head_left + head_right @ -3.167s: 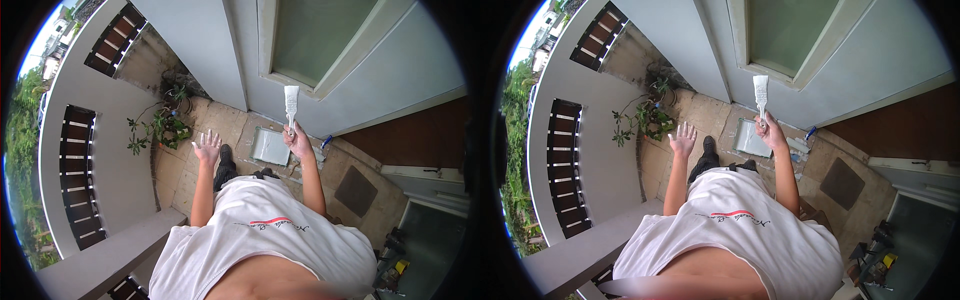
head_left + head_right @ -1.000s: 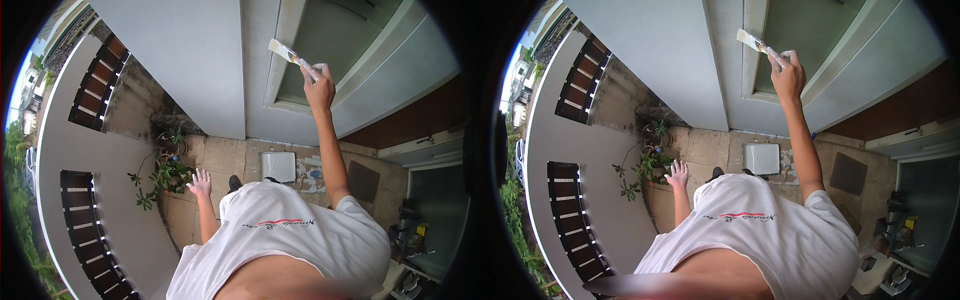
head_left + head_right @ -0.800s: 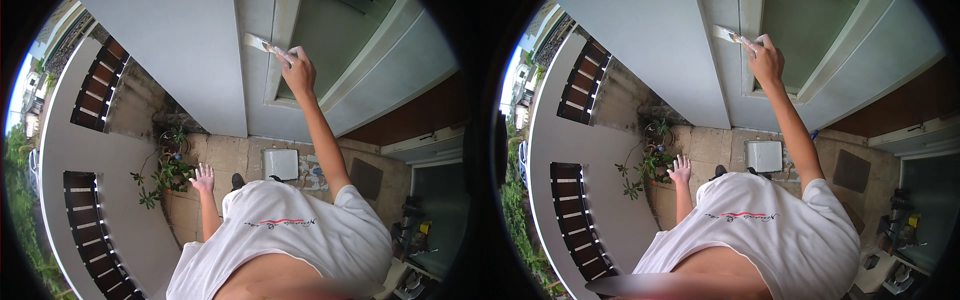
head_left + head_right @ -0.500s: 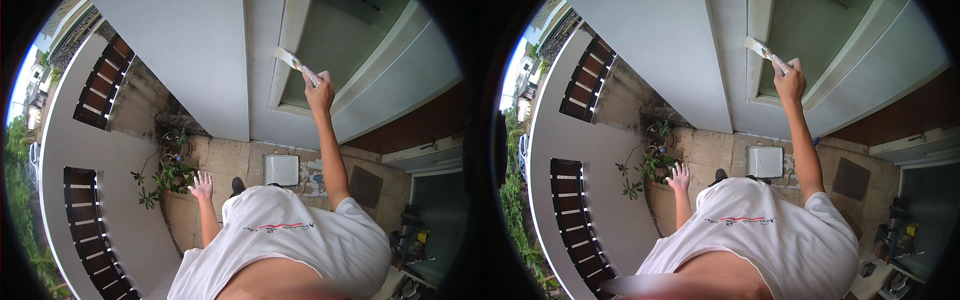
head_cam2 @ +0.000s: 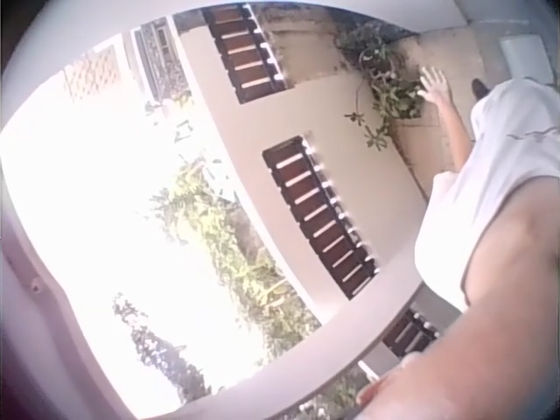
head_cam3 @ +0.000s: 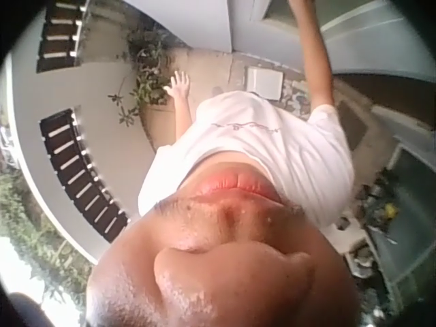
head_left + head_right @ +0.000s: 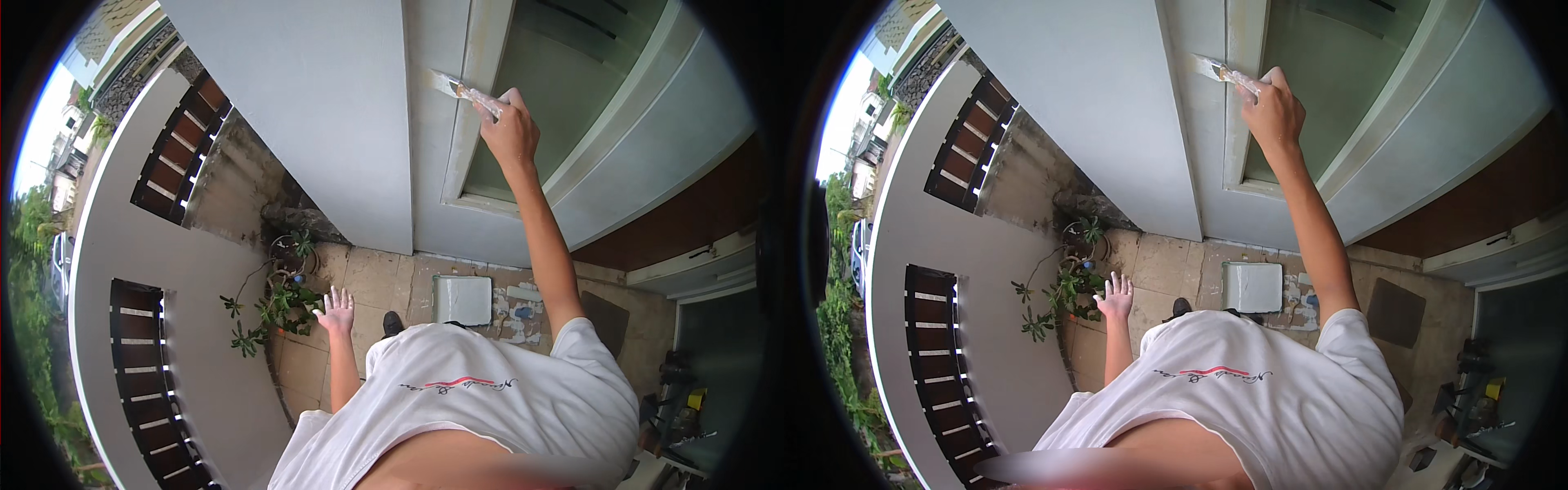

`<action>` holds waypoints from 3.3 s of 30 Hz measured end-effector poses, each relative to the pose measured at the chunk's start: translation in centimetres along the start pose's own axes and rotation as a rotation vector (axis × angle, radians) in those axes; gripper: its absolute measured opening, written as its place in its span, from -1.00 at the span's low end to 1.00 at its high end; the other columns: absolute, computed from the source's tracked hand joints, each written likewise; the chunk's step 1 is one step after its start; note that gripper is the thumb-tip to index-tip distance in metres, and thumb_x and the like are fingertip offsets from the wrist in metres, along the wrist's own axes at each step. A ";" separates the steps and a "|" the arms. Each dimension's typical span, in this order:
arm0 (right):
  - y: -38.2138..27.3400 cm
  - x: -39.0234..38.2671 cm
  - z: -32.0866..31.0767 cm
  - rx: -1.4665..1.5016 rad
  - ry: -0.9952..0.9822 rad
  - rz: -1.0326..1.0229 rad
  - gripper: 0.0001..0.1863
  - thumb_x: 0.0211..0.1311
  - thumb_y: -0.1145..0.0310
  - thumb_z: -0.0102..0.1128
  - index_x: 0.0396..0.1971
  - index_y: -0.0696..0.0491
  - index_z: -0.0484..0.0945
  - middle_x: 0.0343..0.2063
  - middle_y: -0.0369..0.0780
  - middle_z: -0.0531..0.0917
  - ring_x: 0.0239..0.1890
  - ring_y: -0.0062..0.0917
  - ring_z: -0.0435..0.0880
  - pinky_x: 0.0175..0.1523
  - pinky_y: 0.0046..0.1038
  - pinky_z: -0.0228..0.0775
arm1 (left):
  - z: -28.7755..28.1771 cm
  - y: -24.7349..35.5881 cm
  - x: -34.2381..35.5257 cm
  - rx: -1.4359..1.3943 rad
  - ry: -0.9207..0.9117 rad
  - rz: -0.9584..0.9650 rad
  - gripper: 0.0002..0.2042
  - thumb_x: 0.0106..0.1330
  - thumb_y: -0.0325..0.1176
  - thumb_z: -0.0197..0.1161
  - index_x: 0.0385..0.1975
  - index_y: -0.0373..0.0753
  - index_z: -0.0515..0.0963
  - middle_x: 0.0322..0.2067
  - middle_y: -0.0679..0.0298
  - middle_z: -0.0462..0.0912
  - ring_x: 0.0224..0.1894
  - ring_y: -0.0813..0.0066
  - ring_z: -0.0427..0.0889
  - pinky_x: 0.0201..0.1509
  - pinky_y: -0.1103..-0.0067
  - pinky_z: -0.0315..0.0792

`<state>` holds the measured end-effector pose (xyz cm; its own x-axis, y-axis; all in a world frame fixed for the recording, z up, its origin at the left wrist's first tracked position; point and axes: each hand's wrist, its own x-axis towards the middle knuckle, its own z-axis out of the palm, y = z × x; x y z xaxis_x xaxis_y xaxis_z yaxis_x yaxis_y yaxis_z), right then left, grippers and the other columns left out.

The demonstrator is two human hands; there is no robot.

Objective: Painting the white edges of a window or door frame using a brush and a paint tray.

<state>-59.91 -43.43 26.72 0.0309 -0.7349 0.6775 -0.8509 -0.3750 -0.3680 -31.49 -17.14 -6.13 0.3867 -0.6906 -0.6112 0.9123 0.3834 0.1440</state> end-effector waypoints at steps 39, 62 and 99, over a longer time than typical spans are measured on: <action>-0.1 -5.1 -0.4 -0.028 0.056 0.164 -0.84 -0.06 0.27 0.15 -0.39 -0.19 0.58 -0.57 -0.33 0.35 -0.56 -0.46 0.43 -0.55 -0.41 0.25 | -3.1 2.6 -0.7 0.002 0.108 0.058 -0.34 0.10 0.30 -0.50 0.19 0.13 -0.17 0.15 0.38 0.14 0.17 0.18 0.10 0.14 0.25 0.02; 2.5 -5.0 2.0 -0.025 0.076 0.194 -0.88 -0.06 0.25 0.16 -0.46 -0.15 0.59 -0.56 -0.32 0.36 -0.55 -0.44 0.44 -0.51 -0.37 0.29 | -1.2 0.8 -0.1 0.047 0.064 -0.042 -0.36 0.12 0.27 -0.48 0.18 0.11 -0.13 0.14 0.34 0.16 0.19 0.22 0.07 0.17 0.25 -0.03; -0.5 1.2 -5.6 0.219 0.316 -0.123 -0.79 -0.11 0.38 0.22 -0.38 0.06 0.58 -0.69 -0.23 0.33 -0.69 -0.47 0.33 -0.56 -0.46 0.20 | -4.3 1.1 0.5 0.011 0.093 -0.028 -0.35 0.10 0.30 -0.49 0.18 0.13 -0.12 0.14 0.39 0.15 0.17 0.19 0.10 0.13 0.25 0.00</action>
<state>-62.37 -40.95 31.31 -0.0661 -0.4800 0.8748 -0.7178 -0.5861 -0.3759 -30.87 -14.48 -9.64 0.3477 -0.6410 -0.6842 0.9241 0.3579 0.1343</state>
